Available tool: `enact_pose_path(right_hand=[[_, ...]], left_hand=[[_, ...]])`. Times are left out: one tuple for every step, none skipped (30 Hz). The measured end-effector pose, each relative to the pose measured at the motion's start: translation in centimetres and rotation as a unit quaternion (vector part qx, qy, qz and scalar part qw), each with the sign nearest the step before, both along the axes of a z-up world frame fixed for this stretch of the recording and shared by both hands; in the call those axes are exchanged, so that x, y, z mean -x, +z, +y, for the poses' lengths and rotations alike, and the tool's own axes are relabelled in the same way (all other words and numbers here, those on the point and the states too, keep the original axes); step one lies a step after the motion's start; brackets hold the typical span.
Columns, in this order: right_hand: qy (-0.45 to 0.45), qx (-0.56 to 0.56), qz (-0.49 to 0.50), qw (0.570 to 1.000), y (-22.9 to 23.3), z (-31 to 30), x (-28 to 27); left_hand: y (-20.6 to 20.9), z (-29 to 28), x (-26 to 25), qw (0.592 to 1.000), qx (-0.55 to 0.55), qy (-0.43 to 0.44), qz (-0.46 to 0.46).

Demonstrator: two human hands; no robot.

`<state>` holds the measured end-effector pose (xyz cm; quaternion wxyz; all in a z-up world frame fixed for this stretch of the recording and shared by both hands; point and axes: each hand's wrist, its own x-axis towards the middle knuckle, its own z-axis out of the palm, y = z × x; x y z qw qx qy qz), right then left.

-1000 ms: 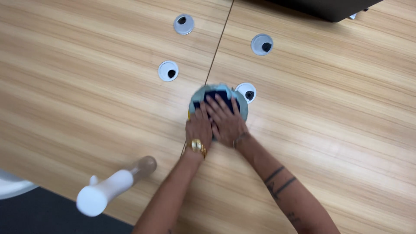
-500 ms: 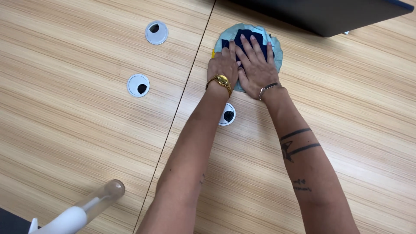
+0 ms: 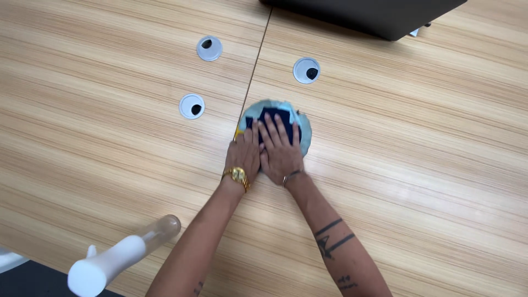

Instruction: The person sprays a wooden desk and wipes it with a cloth, then places decorative stickers on its surface.

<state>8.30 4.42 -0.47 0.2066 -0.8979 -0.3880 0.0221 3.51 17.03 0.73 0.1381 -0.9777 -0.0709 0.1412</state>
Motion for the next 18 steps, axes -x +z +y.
enact_pose_path(right_hand=[[-0.001, -0.002, -0.006, 1.0, 0.4, -0.2, 1.2], [0.005, -0.019, 0.012, 1.0, 0.9, -0.5, 2.9], [0.01, -0.035, 0.031, 0.999, 1.3, -0.8, 4.6], [0.011, -0.034, 0.031, 0.999, 1.8, -0.9, 6.3], [0.012, -0.035, 0.038, 0.999, 2.2, -1.1, 8.0], [0.012, -0.037, 0.044, 0.998, 2.6, -1.6, 9.5], [0.012, -0.035, 0.043, 0.998, 3.0, -2.0, 11.3], [0.017, -0.041, 0.048, 0.998, 3.4, -2.3, 13.0], [0.023, -0.047, 0.052, 0.997, 3.8, -2.7, 14.8], [0.021, -0.045, 0.052, 0.997, 4.3, -3.2, 16.7], [0.031, -0.049, 0.065, 0.996, 4.7, -3.8, 18.6], [0.039, -0.053, 0.077, 0.995, 5.0, -4.3, 20.4], [0.035, -0.053, 0.077, 0.995, 5.4, -5.2, 22.0], [0.046, -0.049, 0.09, 0.994, 5.9, -5.9, 23.7], [0.057, -0.046, 0.104, 0.992, 6.4, -6.6, 25.3], [0.05, -0.05, 0.104, 0.992, 6.1, -7.5, 26.2], [0.053, -0.042, 0.097, 0.993, 5.8, -8.5, 26.9], [0.053, -0.03, 0.092, 0.994, 5.4, -9.7, 27.6]], left_hand=[[0.1, -0.2, 1.1, 1.0, -0.002, -0.001, -0.006], [0.3, -0.4, 2.7, 1.0, -0.004, 0.003, 0.001], [0.3, -0.6, 4.3, 1.0, -0.005, 0.007, 0.007], [0.6, -0.7, 6.4, 1.0, -0.004, 0.008, 0.008], [0.8, -0.8, 8.4, 1.0, 0.005, 0.01, 0.003], [1.0, -1.3, 10.2, 1.0, 0.014, 0.011, -0.003], [1.4, -1.7, 12.2, 1.0, 0.015, 0.011, -0.004], [1.8, -2.2, 14.1, 1.0, 0.015, 0.013, -0.001], [2.2, -2.7, 16.0, 1.0, 0.014, 0.015, 0.002], [2.8, -3.2, 18.1, 1.0, 0.015, 0.014, 0.003], [3.3, -3.7, 20.2, 0.999, 0.015, 0.019, 0.023], [3.7, -4.2, 22.2, 0.999, 0.013, 0.022, 0.043], [3.8, -5.0, 24.1, 0.999, 0.014, 0.018, 0.042], [4.1, -5.6, 26.0, 0.998, 0.031, 0.022, 0.051], [4.4, -6.2, 27.8, 0.997, 0.048, 0.027, 0.061], [4.3, -6.8, 28.6, 0.997, 0.044, 0.02, 0.061], [4.2, -7.5, 29.3, 0.995, 0.082, 0.032, 0.046], [4.0, -8.3, 29.9, 0.991, 0.122, 0.041, 0.034]])
